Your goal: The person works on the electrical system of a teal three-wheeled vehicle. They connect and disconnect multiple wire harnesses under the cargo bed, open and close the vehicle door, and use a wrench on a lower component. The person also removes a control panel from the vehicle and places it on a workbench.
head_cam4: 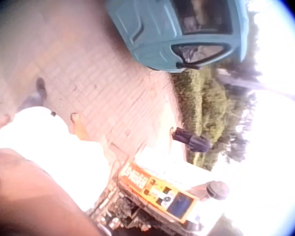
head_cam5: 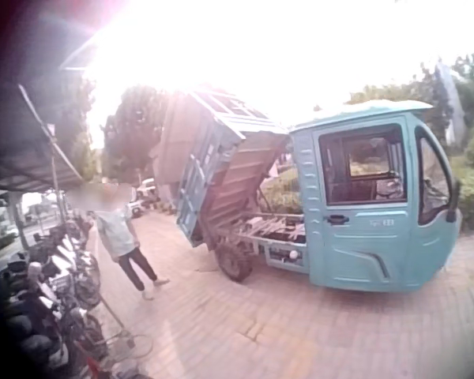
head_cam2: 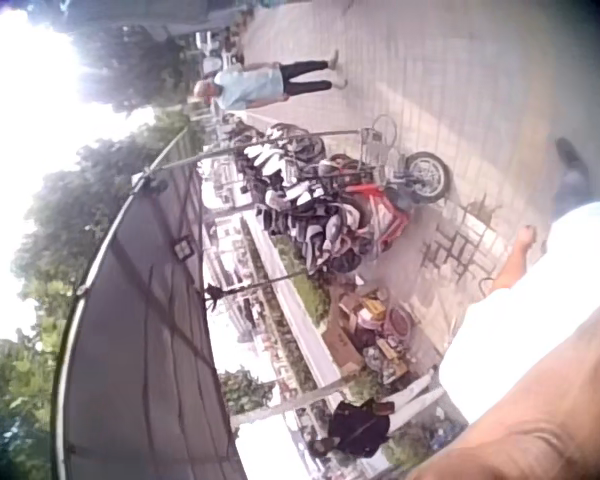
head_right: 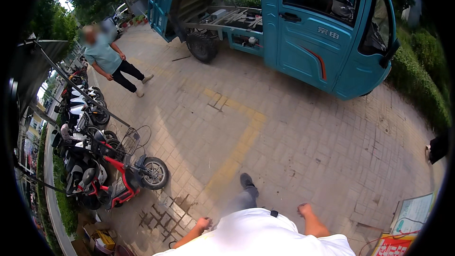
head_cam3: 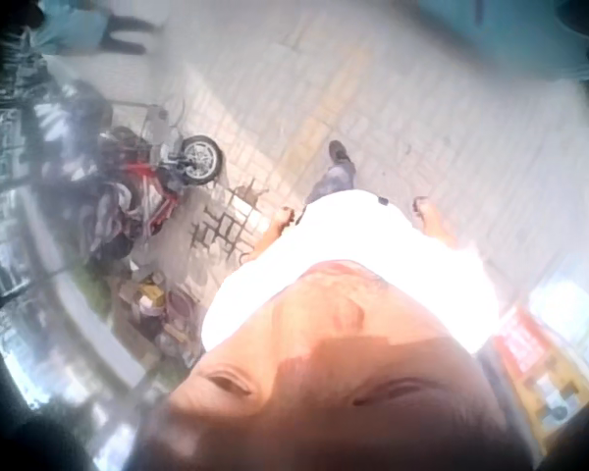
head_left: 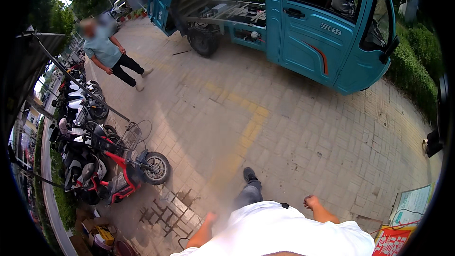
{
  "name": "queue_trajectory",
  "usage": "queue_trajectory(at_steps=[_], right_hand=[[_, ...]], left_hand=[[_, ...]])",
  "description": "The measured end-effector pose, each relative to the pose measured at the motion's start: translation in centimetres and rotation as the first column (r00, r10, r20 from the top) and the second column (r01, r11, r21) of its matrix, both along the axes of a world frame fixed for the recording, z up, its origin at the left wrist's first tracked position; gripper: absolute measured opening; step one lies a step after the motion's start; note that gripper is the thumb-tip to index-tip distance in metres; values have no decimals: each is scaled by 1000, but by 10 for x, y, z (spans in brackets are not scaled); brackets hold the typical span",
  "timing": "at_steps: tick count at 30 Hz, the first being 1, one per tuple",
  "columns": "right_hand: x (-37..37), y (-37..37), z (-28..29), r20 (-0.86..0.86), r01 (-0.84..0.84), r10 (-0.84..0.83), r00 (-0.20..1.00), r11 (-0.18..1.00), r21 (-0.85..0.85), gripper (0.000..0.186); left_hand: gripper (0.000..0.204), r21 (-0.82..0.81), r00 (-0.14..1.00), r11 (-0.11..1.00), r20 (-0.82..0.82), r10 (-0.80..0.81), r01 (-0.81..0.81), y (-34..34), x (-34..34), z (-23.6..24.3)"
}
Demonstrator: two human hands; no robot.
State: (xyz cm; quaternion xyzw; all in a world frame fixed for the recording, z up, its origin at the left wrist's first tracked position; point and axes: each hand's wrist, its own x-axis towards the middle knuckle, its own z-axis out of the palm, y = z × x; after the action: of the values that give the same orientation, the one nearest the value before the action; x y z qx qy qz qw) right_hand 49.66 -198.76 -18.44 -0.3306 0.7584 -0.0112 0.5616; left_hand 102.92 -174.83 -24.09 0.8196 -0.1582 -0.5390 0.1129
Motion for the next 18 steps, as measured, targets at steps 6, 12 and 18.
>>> queue_trajectory(at_steps=[6, 12, 18], right_hand=[[21, -63, 74, -102, 221, -212, 972, 972, 84, 14], [87, -245, 48, -130, 64, -109, 985, 948, -312, 17], [126, -554, 97, -306, -219, -58, 950, 575, -788, 30]], left_hand=[[39, -102, 998, 994, -40, 43, -47, -218, 84, 62], [34, -377, 994, 920, -6, 112, -106, -433, 161, 138], [33, -322, 999, 946, 25, 36, -26, -543, 193, 123]])
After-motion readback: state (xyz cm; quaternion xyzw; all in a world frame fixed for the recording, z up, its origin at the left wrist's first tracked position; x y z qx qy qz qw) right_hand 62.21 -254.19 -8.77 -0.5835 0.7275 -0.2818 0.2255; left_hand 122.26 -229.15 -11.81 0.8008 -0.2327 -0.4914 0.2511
